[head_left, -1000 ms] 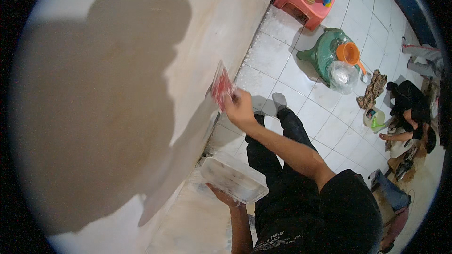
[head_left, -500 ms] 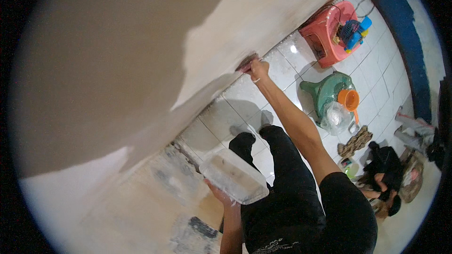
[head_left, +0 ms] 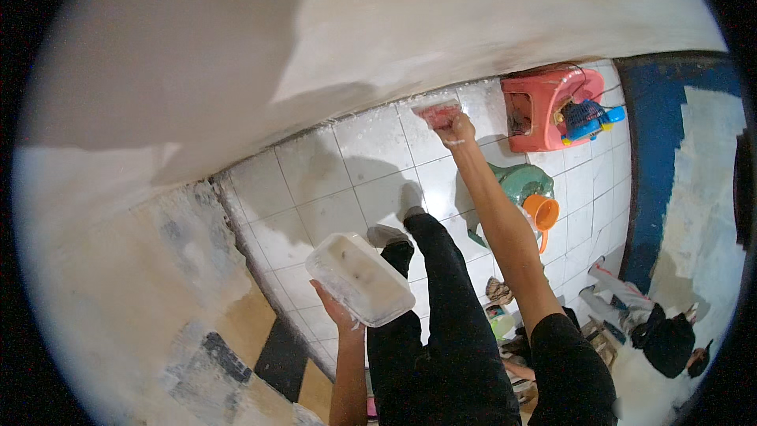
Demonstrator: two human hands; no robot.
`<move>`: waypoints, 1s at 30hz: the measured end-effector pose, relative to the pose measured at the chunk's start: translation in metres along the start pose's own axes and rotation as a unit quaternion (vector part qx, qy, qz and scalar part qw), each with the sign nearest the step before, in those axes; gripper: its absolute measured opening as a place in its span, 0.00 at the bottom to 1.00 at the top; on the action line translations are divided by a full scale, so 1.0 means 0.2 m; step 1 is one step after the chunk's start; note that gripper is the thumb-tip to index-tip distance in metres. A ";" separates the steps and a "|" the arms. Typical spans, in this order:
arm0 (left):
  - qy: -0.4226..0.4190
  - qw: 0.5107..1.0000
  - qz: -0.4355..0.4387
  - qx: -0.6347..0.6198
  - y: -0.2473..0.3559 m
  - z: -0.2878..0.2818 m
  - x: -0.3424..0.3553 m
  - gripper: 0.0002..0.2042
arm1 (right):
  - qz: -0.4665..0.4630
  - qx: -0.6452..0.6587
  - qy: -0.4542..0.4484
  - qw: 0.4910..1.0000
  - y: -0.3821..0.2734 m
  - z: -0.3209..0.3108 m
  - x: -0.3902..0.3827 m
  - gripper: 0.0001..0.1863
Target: The person applies wall putty to the corner and ceiling of a room using a plastic scraper and a container of putty.
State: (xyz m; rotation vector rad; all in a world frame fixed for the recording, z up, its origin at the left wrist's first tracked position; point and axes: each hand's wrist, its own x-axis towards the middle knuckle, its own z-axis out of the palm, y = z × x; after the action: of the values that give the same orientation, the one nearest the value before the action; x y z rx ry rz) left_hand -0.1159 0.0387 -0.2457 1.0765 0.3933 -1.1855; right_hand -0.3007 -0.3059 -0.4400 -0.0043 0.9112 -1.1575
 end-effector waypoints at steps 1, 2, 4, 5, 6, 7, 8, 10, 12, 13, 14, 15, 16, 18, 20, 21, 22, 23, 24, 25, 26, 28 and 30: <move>-0.004 1.000 0.000 -0.019 -0.03 -0.04 0.00 0.33 | -0.002 -0.050 -0.058 0.997 0.01 -0.06 0.10 0.14; -0.006 0.999 0.003 -0.034 -0.05 -0.07 0.01 0.33 | -0.001 -0.096 -0.116 0.989 0.03 -0.08 0.18 0.15; -0.017 0.998 0.009 -0.065 -0.08 -0.10 0.03 0.32 | -0.013 -0.052 -0.118 0.992 0.08 -0.02 0.32 0.16; -0.028 0.996 0.007 -0.083 -0.11 -0.10 0.04 0.32 | -0.024 -0.032 -0.119 0.992 0.07 0.01 0.38 0.16; -0.038 0.994 0.003 -0.102 -0.15 -0.09 0.05 0.32 | -0.038 -0.109 -0.140 0.983 0.01 -0.01 0.44 0.17; -0.016 0.997 0.011 -0.077 -0.16 -0.10 0.06 0.32 | -0.044 -0.098 -0.123 0.987 0.04 0.02 0.42 0.16; 0.004 0.998 0.015 -0.054 -0.18 -0.10 0.08 0.33 | -0.053 -0.090 -0.105 0.989 0.03 0.06 0.40 0.16; 0.054 0.998 0.036 -0.028 -0.13 -0.18 0.07 0.33 | -0.014 -0.057 -0.038 0.998 0.13 0.32 0.10 0.14; 0.061 0.995 0.024 -0.072 -0.25 -0.13 0.12 0.33 | -0.012 -0.066 -0.141 0.988 -0.09 0.38 -0.13 0.15; 0.045 0.996 0.022 -0.076 -0.29 -0.09 0.13 0.33 | -0.007 -0.067 -0.191 0.979 -0.15 0.37 -0.22 0.15; 0.030 0.996 0.023 -0.080 -0.33 -0.04 0.14 0.33 | -0.012 -0.068 -0.141 0.988 -0.21 0.36 -0.29 0.15; 0.020 0.996 0.030 -0.080 -0.33 -0.01 0.15 0.33 | -0.012 -0.064 -0.092 0.994 -0.22 0.35 -0.36 0.15; 0.019 0.996 0.029 -0.085 -0.36 0.02 0.17 0.33 | -0.017 -0.061 -0.041 0.997 -0.23 0.32 -0.38 0.16; 0.017 0.995 0.033 -0.092 -0.42 0.09 0.19 0.33 | 0.012 -0.095 -0.007 0.995 -0.24 0.20 -0.30 0.13; 0.014 0.995 0.036 -0.095 -0.44 0.07 0.21 0.33 | 0.053 -0.142 -0.039 0.988 -0.14 0.12 -0.20 0.14; 0.003 0.994 0.030 -0.103 -0.48 0.10 0.24 0.33 | 0.060 -0.132 -0.115 0.983 -0.11 -0.01 -0.06 0.15; -0.010 0.993 0.017 -0.117 -0.55 0.16 0.27 0.33 | 0.056 -0.130 -0.190 0.972 -0.12 -0.20 0.16 0.15; -0.014 0.992 0.010 -0.125 -0.59 0.19 0.30 0.33 | 0.062 -0.122 -0.262 0.955 -0.13 -0.31 0.33 0.16; -0.008 0.992 0.010 -0.127 -0.60 0.18 0.31 0.33 | 0.038 -0.098 -0.259 0.960 -0.08 -0.30 0.43 0.17; -0.008 0.992 0.010 -0.125 -0.61 0.20 0.32 0.33 | 0.012 -0.076 -0.254 0.964 -0.03 -0.27 0.51 0.18; -0.010 0.992 0.008 -0.124 -0.62 0.22 0.33 0.33 | -0.016 -0.057 -0.249 0.967 -0.01 -0.26 0.56 0.19; 0.018 0.993 0.017 -0.120 -0.58 0.13 0.32 0.32 | 0.015 -0.090 -0.165 0.982 0.10 -0.04 0.45 0.19; 0.023 0.988 -0.008 -0.152 -0.65 0.10 0.34 0.32 | -0.015 -0.200 -0.189 0.961 -0.05 0.03 0.45 0.17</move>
State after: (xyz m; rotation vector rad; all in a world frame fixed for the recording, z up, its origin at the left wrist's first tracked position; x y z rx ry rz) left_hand -0.2098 -0.0130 -0.3483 0.8381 0.5980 -1.0753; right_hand -0.2961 -0.3829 -0.4874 -0.5522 0.7873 -0.9395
